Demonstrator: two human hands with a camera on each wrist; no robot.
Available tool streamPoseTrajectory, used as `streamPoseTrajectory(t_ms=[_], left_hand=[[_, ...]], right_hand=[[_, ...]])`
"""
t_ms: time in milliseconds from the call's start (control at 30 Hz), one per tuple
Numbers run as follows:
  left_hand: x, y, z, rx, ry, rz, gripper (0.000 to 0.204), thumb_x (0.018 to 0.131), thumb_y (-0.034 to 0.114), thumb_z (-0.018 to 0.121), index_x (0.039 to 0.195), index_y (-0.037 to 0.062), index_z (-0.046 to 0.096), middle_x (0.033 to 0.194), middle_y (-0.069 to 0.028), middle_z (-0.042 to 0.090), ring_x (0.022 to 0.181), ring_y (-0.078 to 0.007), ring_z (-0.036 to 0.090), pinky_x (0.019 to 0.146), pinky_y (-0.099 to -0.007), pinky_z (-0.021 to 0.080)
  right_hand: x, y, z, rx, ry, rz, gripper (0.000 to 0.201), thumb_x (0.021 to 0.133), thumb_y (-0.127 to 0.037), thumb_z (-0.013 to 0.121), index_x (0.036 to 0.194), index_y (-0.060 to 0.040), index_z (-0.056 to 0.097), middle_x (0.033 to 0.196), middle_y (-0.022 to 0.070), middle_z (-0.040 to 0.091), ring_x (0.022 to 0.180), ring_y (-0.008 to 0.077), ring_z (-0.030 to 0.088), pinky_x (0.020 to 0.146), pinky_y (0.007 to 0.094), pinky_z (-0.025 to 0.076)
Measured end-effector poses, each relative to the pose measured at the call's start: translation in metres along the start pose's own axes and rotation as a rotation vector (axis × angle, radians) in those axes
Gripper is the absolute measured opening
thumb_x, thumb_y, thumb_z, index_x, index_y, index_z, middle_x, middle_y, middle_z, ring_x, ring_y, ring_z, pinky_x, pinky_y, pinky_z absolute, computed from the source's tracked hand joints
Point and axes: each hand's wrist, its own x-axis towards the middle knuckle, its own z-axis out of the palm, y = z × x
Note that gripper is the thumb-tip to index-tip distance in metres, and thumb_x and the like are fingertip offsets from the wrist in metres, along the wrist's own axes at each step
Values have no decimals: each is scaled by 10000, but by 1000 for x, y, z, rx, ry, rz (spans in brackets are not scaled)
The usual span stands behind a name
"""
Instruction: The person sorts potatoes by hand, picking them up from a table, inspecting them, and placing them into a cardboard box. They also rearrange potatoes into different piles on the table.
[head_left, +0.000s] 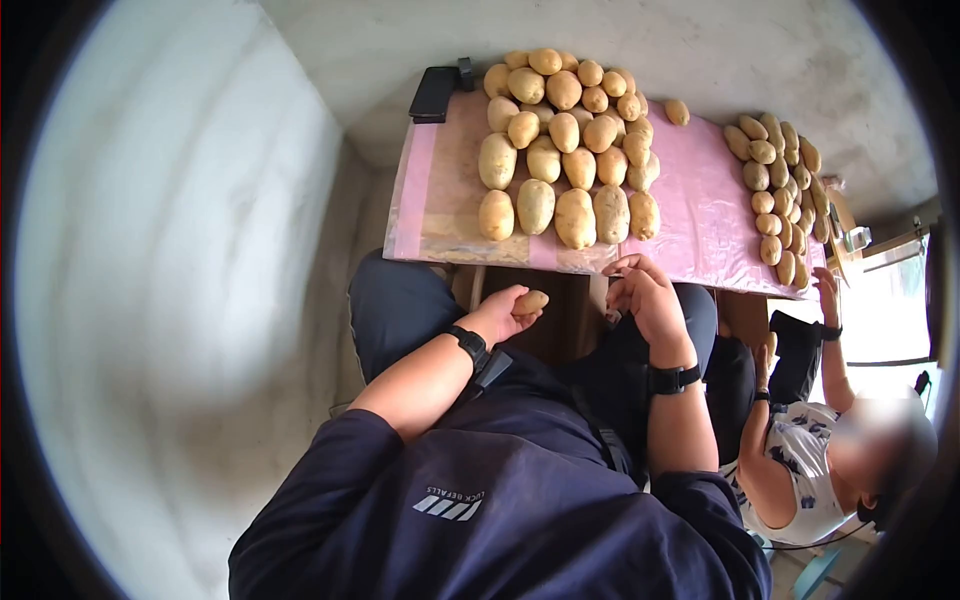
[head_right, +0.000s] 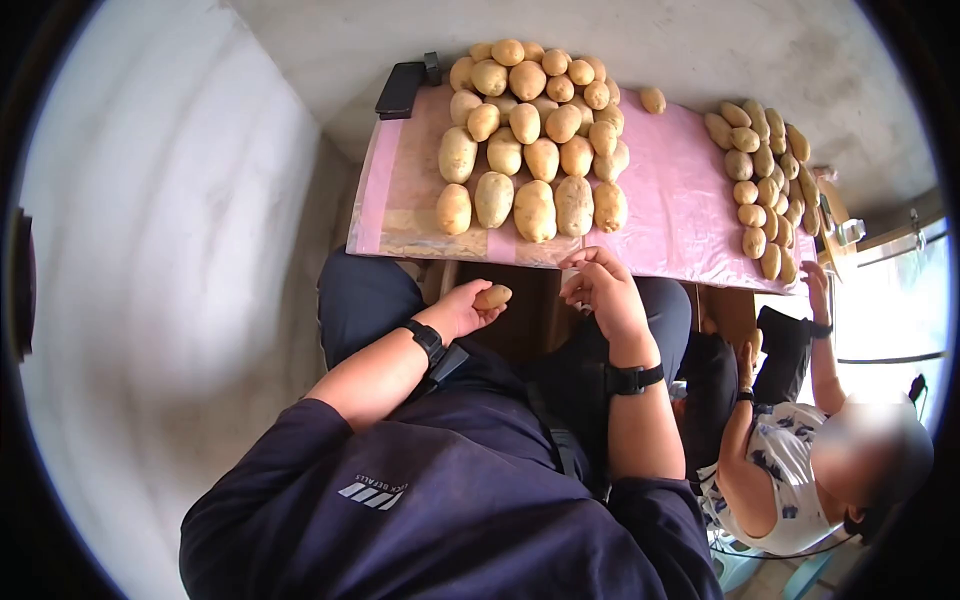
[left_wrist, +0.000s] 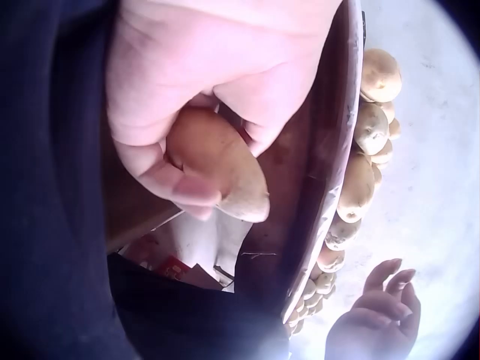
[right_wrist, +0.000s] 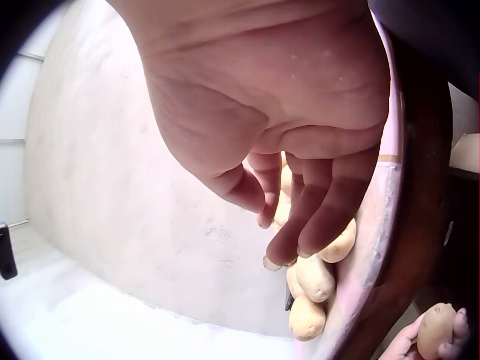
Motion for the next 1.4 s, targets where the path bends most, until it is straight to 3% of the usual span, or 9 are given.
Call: streamPoseTrajectory(t_ms=[133, 433, 533, 667, 833, 1167, 1300, 1333, 1400], left_hand=[[3, -5, -1, -20, 91, 71, 304, 1032, 219, 553, 1267, 28, 525, 1237, -195, 617, 1031, -363, 650, 806, -407, 597], [-5, -10, 5, 13, 144, 103, 284, 1058, 226, 492, 1232, 10, 551, 1143, -180, 674, 987, -319, 689, 845, -413, 614], [3, -3, -1, -63, 167, 164, 256, 1038, 205, 490, 1210, 30, 564, 1110, -164, 689, 979, -296, 698, 843, -399, 612], [-8, 4, 4, -15, 122, 238, 222, 1002, 201, 514, 1148, 53, 591, 1052, -134, 709, 964, -267, 707, 783, -369, 603], [-4, -6, 2, 140, 122, 89, 183, 977, 251, 559, 1012, 87, 631, 972, -78, 716, 874, -215, 692, 668, -319, 529], [-10, -4, 2, 181, 106, 98, 189, 970, 263, 557, 1024, 101, 638, 982, -62, 708, 895, -208, 680, 709, -335, 533], [-11, -3, 1, 195, 110, 86, 169, 968, 253, 568, 1019, 110, 642, 997, -48, 710, 928, -204, 675, 741, -332, 522], [-11, -2, 1, 196, 114, 89, 180, 966, 258, 568, 1025, 104, 640, 997, -57, 708, 923, -209, 677, 731, -335, 530], [-11, -2, -2, 192, 117, 89, 193, 961, 262, 573, 1035, 95, 637, 1002, -68, 707, 921, -216, 679, 722, -340, 539]], right_hand=[[7, 13, -21, 159, 39, 40, 118, 1009, -105, 482, 1011, -74, 596, 978, 65, 670, 725, 145, 650, 639, 284, 510], [21, 28, -35, 113, 343, -127, 117, 980, -95, 525, 1086, -77, 571, 930, 33, 627, 666, 121, 617, 596, 265, 492], [28, 30, -35, 32, 424, -196, 341, 946, -62, 535, 1281, -45, 471, 1262, 128, 511, 729, 134, 628, 673, 300, 555], [39, 26, -27, 21, 469, -216, 491, 956, -69, 540, 1412, -51, 361, 1383, 130, 445, 770, 158, 631, 707, 326, 575], [62, 14, -25, 22, 457, -205, 540, 964, -93, 593, 1440, -80, 337, 1386, 121, 470, 783, 146, 643, 654, 307, 574], [79, 2, -29, -206, 441, -110, 645, 969, -136, 653, 1503, -146, 291, 1161, 98, 615, 672, 147, 663, 561, 275, 554], [78, 7, -33, -21, 426, -249, 687, 959, -107, 648, 1524, -116, 257, 1218, 149, 563, 719, 146, 669, 553, 288, 554], [74, 5, -36, 60, 410, -198, 702, 955, -111, 644, 1531, -108, 242, 1315, 153, 483, 745, 161, 666, 597, 293, 547], [75, 8, -47, 178, 391, -184, 711, 947, -115, 644, 1530, -98, 238, 1266, 144, 509, 729, 171, 660, 608, 296, 542]])
